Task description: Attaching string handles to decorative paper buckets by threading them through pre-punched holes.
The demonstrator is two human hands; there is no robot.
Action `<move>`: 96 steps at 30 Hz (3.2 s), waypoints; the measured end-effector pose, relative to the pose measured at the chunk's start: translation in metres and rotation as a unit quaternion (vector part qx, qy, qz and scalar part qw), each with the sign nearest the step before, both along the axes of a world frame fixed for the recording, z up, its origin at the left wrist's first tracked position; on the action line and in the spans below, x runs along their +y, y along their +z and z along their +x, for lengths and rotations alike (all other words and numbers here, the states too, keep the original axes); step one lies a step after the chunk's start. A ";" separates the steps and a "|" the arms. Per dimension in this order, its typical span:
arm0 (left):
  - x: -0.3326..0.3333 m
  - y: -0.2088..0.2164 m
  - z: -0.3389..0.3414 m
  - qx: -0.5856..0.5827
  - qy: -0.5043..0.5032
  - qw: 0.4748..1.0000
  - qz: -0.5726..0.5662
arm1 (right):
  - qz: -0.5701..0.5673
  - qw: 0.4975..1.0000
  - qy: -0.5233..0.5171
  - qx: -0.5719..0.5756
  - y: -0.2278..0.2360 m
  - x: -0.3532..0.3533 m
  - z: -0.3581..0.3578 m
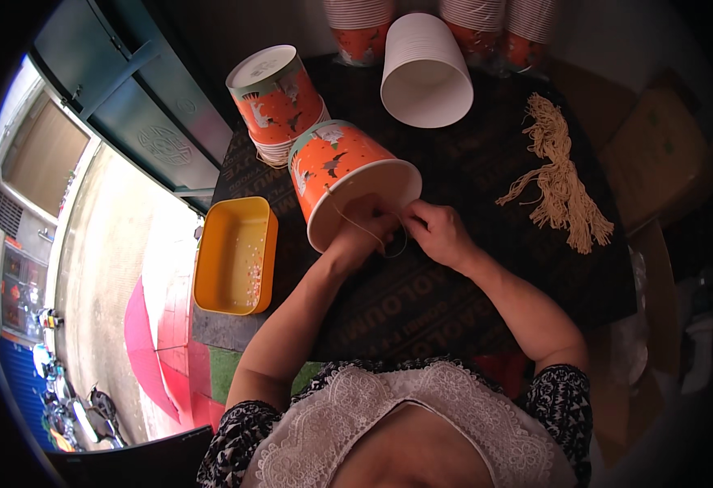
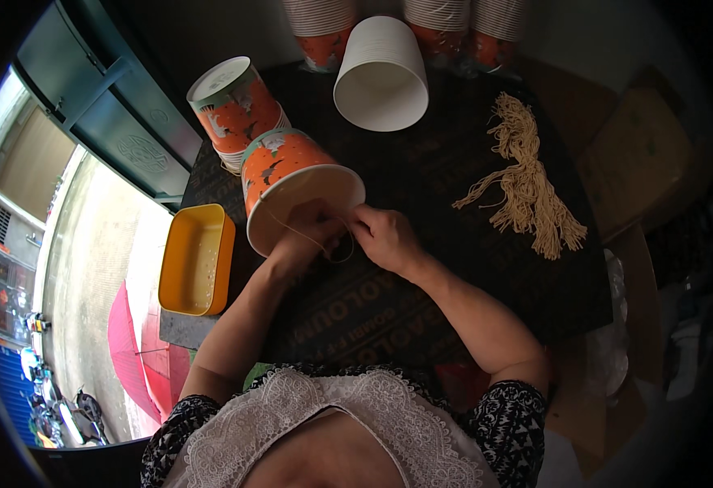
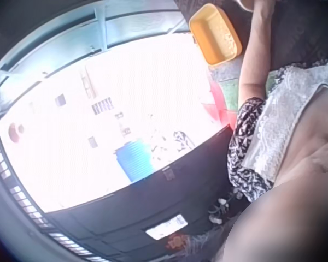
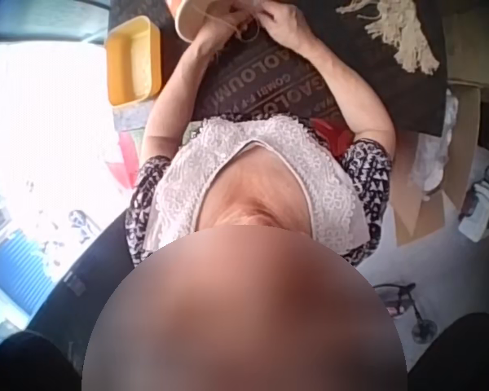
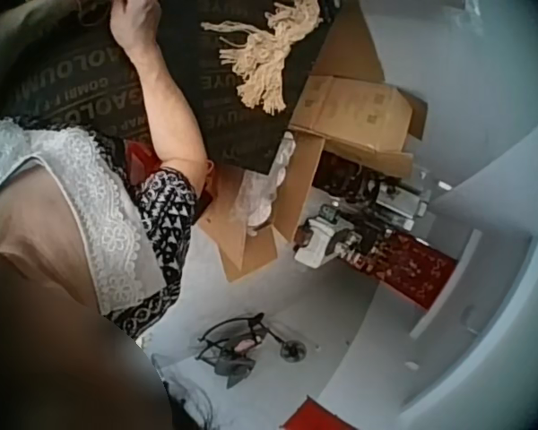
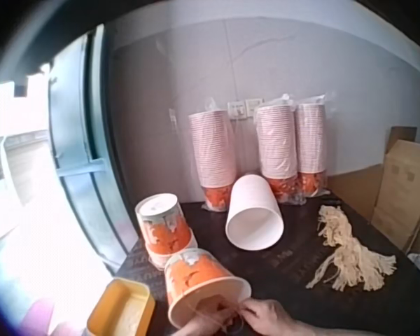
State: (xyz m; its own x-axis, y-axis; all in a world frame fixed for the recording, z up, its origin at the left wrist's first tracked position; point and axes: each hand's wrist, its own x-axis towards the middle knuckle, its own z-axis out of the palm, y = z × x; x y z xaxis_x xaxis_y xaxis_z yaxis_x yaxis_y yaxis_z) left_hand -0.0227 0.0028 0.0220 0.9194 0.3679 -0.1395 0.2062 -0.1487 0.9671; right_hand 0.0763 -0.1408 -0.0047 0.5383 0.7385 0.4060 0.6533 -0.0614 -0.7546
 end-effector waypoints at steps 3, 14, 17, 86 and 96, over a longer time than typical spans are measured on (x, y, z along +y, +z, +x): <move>0.000 0.003 -0.001 0.001 0.000 1.000 0.002 | -0.009 1.000 0.009 0.026 0.001 -0.001 -0.001; 0.000 -0.003 0.001 0.006 0.007 1.000 0.021 | 0.006 0.999 0.031 -0.038 -0.001 -0.001 -0.001; 0.002 -0.008 0.000 -0.017 0.004 0.999 0.035 | 0.052 0.996 -0.018 -0.076 0.001 0.002 -0.002; 0.002 -0.029 0.007 -0.243 -0.032 0.859 0.449 | 0.030 0.999 0.023 0.031 -0.007 0.007 0.013; -0.003 -0.024 0.002 -0.189 -0.011 0.894 0.407 | 0.011 0.999 0.026 0.017 -0.003 0.005 0.011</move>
State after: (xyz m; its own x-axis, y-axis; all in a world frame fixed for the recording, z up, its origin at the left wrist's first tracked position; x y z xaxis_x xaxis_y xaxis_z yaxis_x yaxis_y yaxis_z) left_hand -0.0204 -0.0007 -0.0016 0.8522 0.1876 0.4884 -0.1245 -0.8340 0.5375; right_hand 0.0876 -0.1359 -0.0082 0.5128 0.7570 0.4050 0.6299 -0.0112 -0.7766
